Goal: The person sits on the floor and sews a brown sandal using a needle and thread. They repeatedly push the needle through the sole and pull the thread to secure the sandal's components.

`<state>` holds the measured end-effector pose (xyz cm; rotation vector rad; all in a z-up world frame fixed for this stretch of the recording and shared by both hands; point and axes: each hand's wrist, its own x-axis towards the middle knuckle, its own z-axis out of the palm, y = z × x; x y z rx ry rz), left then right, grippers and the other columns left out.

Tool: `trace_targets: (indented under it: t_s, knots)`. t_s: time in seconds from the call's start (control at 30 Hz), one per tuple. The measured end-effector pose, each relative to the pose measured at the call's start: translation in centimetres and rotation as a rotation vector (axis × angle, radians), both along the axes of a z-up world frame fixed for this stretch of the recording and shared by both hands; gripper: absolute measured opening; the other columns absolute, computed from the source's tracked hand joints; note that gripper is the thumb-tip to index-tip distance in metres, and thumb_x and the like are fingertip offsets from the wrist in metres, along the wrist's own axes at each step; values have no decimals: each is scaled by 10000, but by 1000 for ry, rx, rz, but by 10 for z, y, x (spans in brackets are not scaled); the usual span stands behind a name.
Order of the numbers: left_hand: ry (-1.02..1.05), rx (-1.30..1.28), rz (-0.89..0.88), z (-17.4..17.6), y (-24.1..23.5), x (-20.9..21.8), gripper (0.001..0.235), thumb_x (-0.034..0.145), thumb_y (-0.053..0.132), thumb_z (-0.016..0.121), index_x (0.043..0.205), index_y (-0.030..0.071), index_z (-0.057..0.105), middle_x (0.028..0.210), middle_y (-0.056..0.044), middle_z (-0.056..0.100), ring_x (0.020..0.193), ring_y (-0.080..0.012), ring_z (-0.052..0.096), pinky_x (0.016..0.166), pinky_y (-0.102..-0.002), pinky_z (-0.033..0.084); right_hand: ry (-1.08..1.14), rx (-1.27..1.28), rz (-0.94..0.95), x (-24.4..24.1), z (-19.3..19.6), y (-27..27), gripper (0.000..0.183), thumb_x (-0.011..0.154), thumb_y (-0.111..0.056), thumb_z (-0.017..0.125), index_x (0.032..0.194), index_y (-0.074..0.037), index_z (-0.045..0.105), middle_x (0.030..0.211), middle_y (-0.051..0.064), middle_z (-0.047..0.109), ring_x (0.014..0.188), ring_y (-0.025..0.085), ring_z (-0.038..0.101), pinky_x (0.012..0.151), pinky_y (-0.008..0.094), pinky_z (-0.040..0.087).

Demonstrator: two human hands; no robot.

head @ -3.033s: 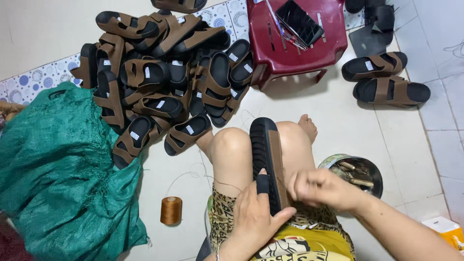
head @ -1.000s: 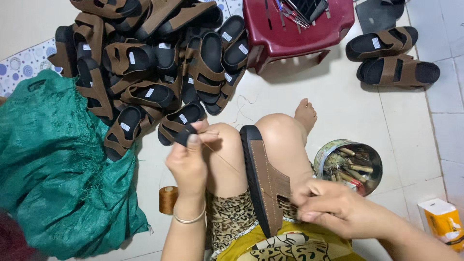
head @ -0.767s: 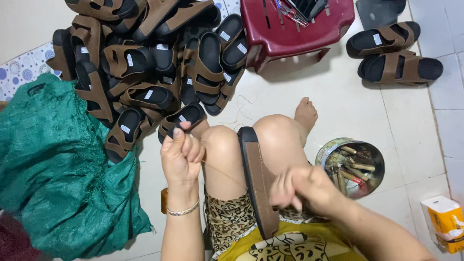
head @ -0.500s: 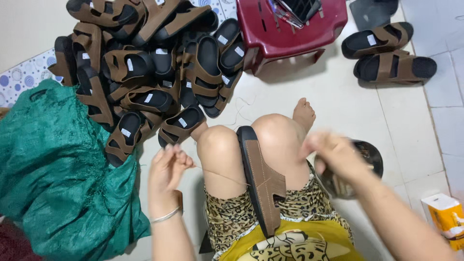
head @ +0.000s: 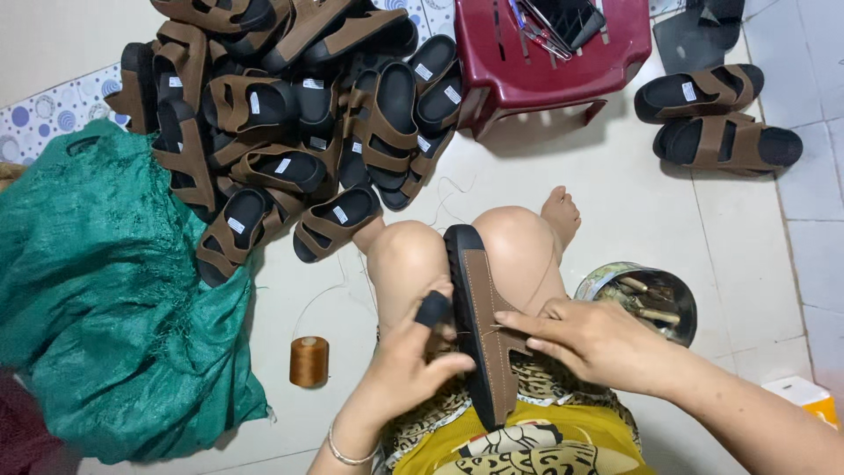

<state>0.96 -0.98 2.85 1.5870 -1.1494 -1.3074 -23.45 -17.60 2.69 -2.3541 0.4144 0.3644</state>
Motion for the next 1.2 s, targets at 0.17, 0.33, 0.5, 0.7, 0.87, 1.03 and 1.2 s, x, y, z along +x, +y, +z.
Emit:
trace_targets:
  t_s: [0.17, 0.33, 0.5, 0.7, 0.87, 1.03, 1.2]
  knots:
    - [-270, -137, -177, -20, 5, -2, 960, 884, 352, 790, 1563, -49, 242, 1654, -240, 289, 1560, -336, 254, 1268, -439, 231, -51, 26, -16, 8, -3, 1, 473, 990, -393, 570, 1461, -437, 553, 831, 17, 665, 712, 282, 682, 559, 446, 528]
    - [-255, -62, -204, -16, 1, -1, 1003, 874, 379, 790, 1596, 13, 197, 1684, -196, 249, 1573, -300, 222, 1233, -411, 287, -46, 7, -15, 11, -4, 0, 458, 976, -392, 592, 1430, -445, 583, 828, -5, 677, 684, 296, 693, 493, 470, 515]
    - [-272, -55, -191, -17, 1, -1, 1027, 847, 400, 811, 1600, 39, 213, 1678, -156, 297, 1558, -285, 280, 1202, -431, 338, -10, -41, 17, 11, -7, 0, 474, 981, -409, 568, 1445, -500, 540, 763, -3, 631, 624, 311, 686, 463, 492, 513]
    - [-291, -107, -94, -29, 5, -8, 968, 819, 444, 821, 1569, 68, 338, 1641, -144, 387, 534, -147, 536, 772, -301, 573, 189, -250, 229, 18, 8, 8, 819, 790, -216, 665, 1559, -362, 423, 828, 58, 621, 583, 338, 693, 420, 513, 515]
    - [-320, -229, -34, -42, 8, -9, 988, 779, 422, 865, 1544, 24, 384, 1613, -178, 417, 543, -127, 436, 697, -282, 569, 227, -179, 235, 38, 17, 3, 629, 882, -266, 590, 1494, -300, 449, 849, 92, 645, 595, 401, 697, 477, 559, 536]
    - [-305, -340, -38, -57, 8, -7, 998, 747, 411, 861, 1500, -54, 401, 1538, -261, 476, 1454, -339, 470, 1220, -415, 393, 104, -127, 148, 58, 8, 9, 210, 1041, -353, 498, 1128, -163, 485, 758, 94, 640, 593, 432, 653, 451, 590, 491]
    - [-421, -402, 18, -58, 8, -16, 1036, 750, 489, 836, 1501, -62, 382, 1529, -278, 480, 1434, -358, 507, 1138, -466, 510, 185, 60, 59, 69, 12, 1, 386, 1016, -430, 492, 1349, -241, 439, 904, 126, 742, 750, 446, 713, 614, 569, 560]
